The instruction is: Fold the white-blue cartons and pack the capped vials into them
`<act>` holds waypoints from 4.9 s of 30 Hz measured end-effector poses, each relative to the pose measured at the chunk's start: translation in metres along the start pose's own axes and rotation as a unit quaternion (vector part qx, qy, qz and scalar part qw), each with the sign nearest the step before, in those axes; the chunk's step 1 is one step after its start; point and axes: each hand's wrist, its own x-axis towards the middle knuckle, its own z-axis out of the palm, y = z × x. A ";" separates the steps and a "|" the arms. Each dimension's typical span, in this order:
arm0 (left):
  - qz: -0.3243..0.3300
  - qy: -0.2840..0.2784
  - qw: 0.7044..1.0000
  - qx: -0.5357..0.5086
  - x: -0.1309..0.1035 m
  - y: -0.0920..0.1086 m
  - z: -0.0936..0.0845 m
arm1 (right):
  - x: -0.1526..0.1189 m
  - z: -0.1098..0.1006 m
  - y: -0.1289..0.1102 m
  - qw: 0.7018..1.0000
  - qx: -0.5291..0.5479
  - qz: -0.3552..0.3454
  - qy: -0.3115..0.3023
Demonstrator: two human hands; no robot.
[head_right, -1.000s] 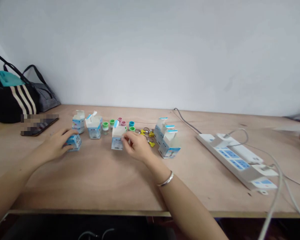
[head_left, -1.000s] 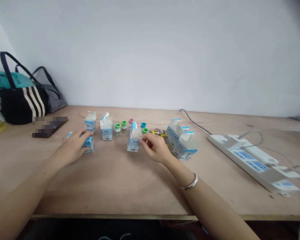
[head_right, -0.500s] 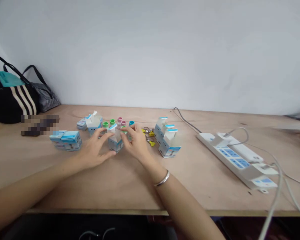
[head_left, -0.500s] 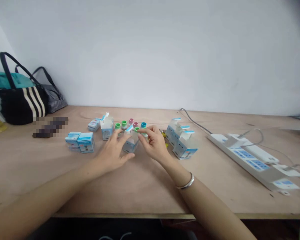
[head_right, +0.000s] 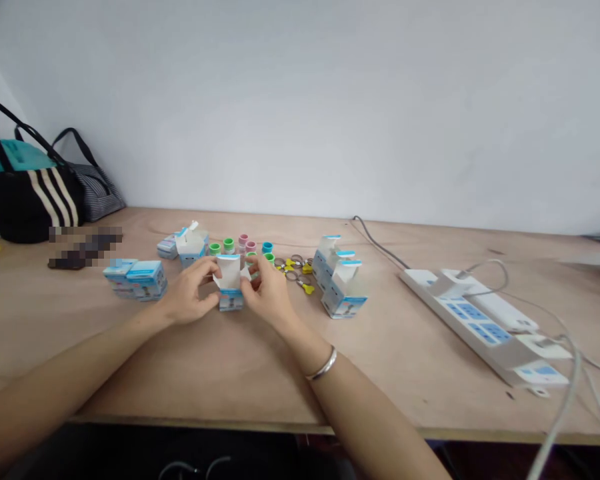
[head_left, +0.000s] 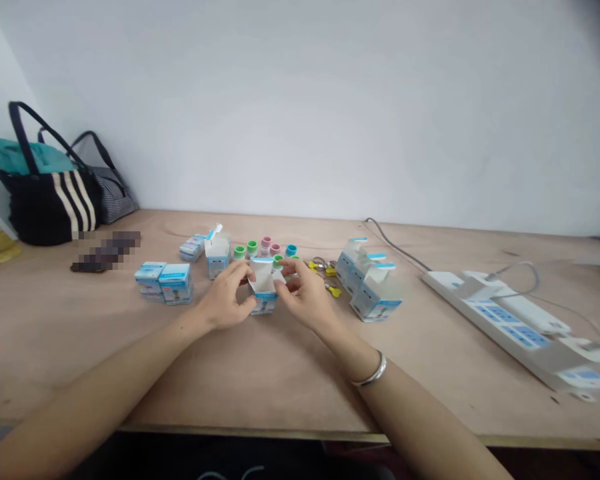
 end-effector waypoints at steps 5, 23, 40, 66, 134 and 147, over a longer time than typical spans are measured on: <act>0.152 0.063 0.977 0.136 -0.005 -0.012 -0.002 | 0.000 0.000 0.002 1.000 0.010 -0.015 0.009; 0.178 0.002 0.975 0.131 -0.010 -0.024 0.004 | 0.023 -0.006 0.033 0.917 -0.392 -0.077 0.014; 0.139 0.031 0.987 0.077 -0.010 -0.020 0.000 | 0.018 -0.019 -0.003 0.963 -0.157 -0.147 0.163; 0.161 0.003 0.986 0.042 -0.008 -0.027 0.004 | 0.017 -0.026 0.018 0.944 -0.324 -0.041 0.056; 0.106 0.085 0.987 0.088 -0.010 -0.015 0.005 | 0.005 0.006 0.020 0.956 0.274 0.042 -0.096; 0.071 0.077 0.994 0.023 -0.012 -0.016 0.011 | 0.004 0.003 0.017 0.978 0.192 -0.050 -0.062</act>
